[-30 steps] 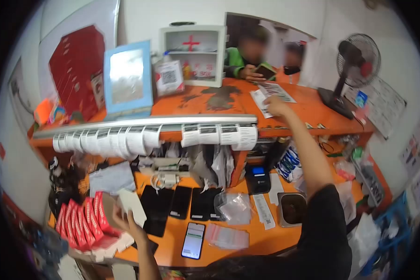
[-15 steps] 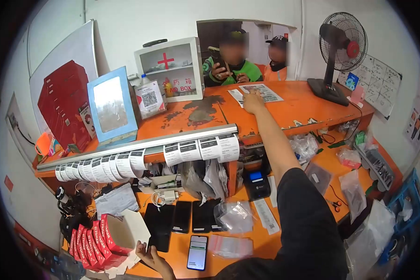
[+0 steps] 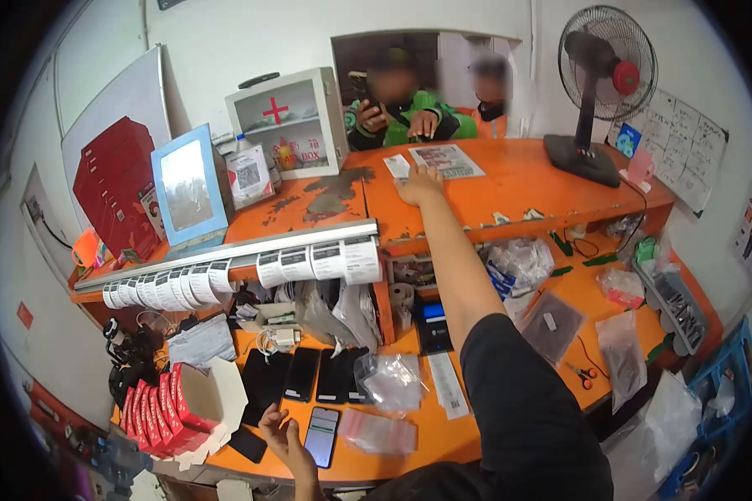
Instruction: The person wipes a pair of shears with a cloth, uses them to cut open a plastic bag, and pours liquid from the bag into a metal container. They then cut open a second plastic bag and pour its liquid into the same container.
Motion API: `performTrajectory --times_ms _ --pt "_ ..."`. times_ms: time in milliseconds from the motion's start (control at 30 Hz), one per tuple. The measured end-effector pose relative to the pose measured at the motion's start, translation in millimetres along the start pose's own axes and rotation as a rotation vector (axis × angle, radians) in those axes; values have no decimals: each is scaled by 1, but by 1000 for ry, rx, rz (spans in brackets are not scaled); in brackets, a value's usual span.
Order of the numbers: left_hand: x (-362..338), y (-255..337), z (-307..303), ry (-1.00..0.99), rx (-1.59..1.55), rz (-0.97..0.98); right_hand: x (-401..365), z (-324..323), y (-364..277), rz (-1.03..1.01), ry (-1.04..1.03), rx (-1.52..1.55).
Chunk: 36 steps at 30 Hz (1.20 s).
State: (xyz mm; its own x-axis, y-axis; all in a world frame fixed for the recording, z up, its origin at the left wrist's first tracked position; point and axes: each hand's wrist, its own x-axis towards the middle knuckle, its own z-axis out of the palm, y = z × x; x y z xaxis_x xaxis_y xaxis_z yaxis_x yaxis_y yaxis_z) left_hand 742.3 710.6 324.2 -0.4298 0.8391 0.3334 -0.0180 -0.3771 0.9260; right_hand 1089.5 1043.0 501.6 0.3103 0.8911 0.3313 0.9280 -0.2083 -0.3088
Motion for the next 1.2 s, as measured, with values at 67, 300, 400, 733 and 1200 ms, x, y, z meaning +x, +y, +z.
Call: performTrajectory --times_ms 67,300,400,733,1200 --pt "-9 11 15 -30 -13 6 0 3 2 4 109 216" --pt "-19 29 69 -155 44 72 -84 -69 78 -237 -379 579" --pt "-24 30 107 -276 -40 37 -158 -119 148 -482 -449 661" --pt "-92 14 264 -712 -197 -71 -379 -20 431 -11 -105 101" --pt "-104 -5 281 -778 254 36 -297 124 513 786 431 137"
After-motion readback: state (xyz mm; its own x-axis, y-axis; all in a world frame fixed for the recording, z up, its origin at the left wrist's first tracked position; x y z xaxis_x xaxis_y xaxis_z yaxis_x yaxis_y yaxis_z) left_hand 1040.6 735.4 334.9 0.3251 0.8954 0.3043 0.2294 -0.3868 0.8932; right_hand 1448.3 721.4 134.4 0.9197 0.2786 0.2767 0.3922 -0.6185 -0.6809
